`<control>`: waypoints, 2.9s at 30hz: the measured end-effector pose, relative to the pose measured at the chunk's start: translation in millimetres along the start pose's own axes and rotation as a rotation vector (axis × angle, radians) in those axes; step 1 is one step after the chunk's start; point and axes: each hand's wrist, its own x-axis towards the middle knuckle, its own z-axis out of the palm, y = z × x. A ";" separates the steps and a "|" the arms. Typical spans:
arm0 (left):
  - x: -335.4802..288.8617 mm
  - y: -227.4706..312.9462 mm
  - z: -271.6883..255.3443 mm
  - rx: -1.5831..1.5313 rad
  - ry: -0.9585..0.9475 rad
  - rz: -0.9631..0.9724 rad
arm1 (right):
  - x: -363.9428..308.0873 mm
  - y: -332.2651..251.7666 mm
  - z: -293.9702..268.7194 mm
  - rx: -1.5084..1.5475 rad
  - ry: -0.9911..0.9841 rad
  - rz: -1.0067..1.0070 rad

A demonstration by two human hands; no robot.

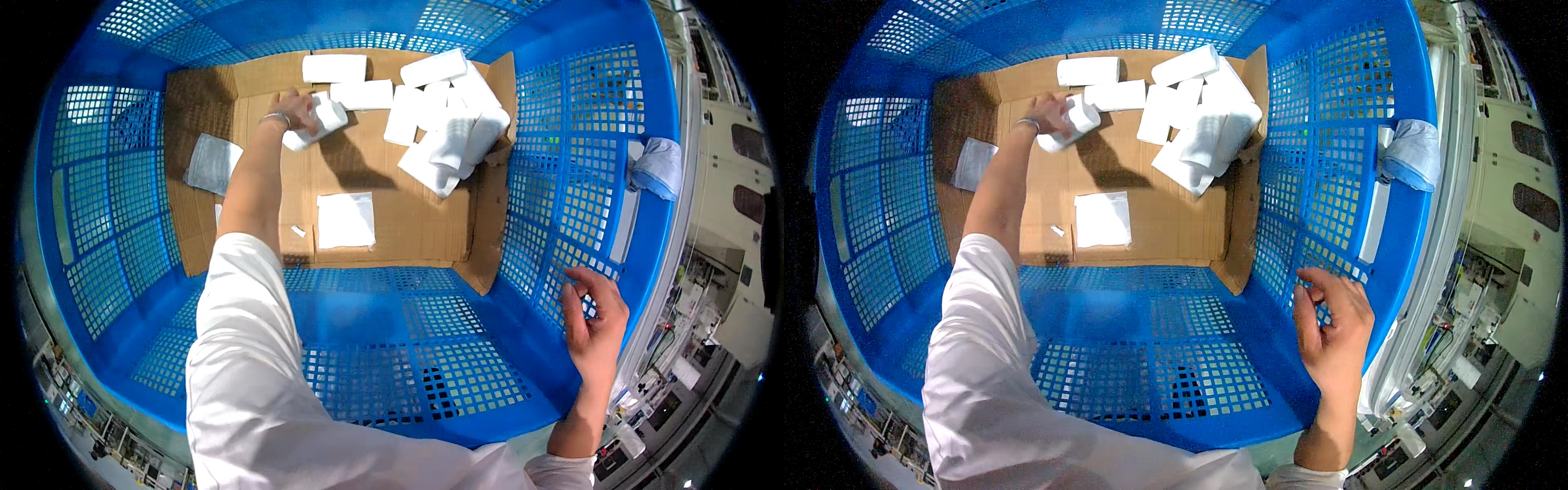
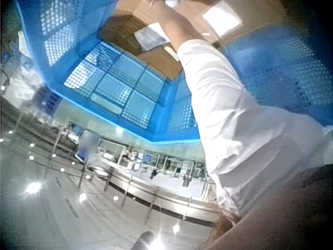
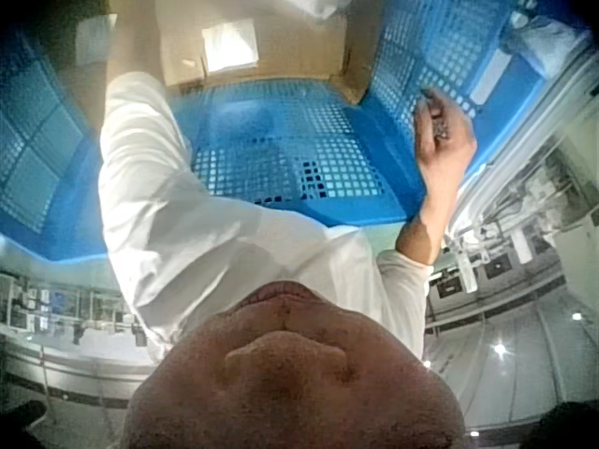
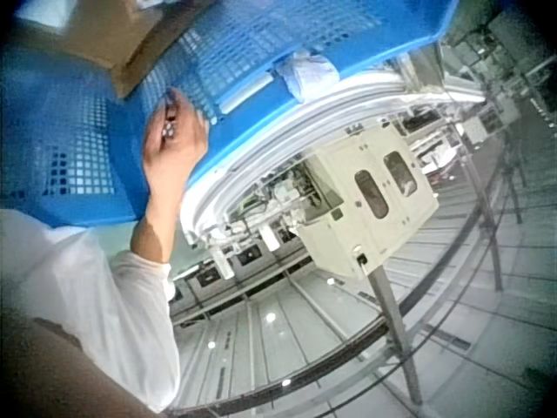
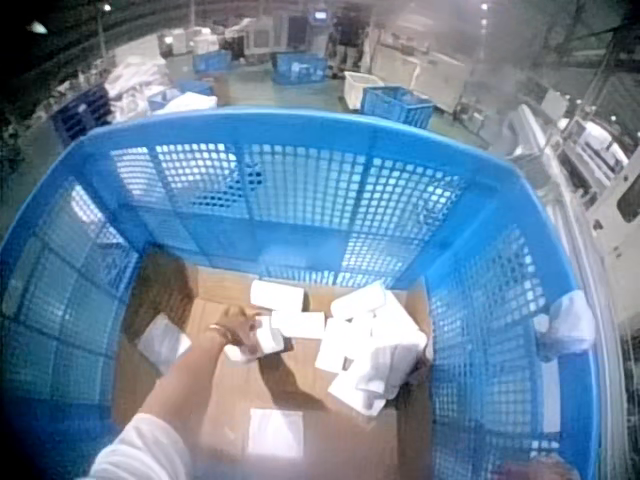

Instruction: The person picks up white paper products from a blue plastic bin and places them onto a white curved conveyor belt in a manufacturing environment.

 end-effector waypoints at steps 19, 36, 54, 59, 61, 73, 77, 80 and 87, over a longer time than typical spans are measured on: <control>-96.4 126.5 98.2 -0.037 0.421 -0.144 | -3.3 0.3 -5.4 0.115 0.003 0.076; -63.1 84.1 141.9 -0.928 0.042 -0.257 | -6.5 1.0 -5.4 0.147 0.015 0.068; -63.1 180.6 124.7 -1.200 0.056 -0.078 | -5.1 3.4 -11.8 0.148 -0.022 -0.015; -62.2 169.3 132.5 -1.465 -0.009 0.015 | -5.3 0.8 -12.3 0.164 -0.018 0.002; -92.4 171.6 100.3 -1.894 -0.160 0.115 | -5.1 1.8 -10.2 0.187 0.023 0.036; -259.2 282.0 -83.3 -1.365 -0.202 1.078 | -11.5 1.9 -17.2 0.993 -0.364 0.580; -190.5 253.4 -74.9 -1.765 -0.408 1.286 | -16.6 1.2 -18.9 1.431 -0.181 0.660; -160.7 225.2 -79.6 -1.717 -0.207 0.897 | -16.6 5.3 -26.8 1.483 -0.222 0.715; 51.9 71.7 -11.9 -0.028 0.670 -0.119 | -46.7 39.5 -25.1 1.897 -0.080 0.413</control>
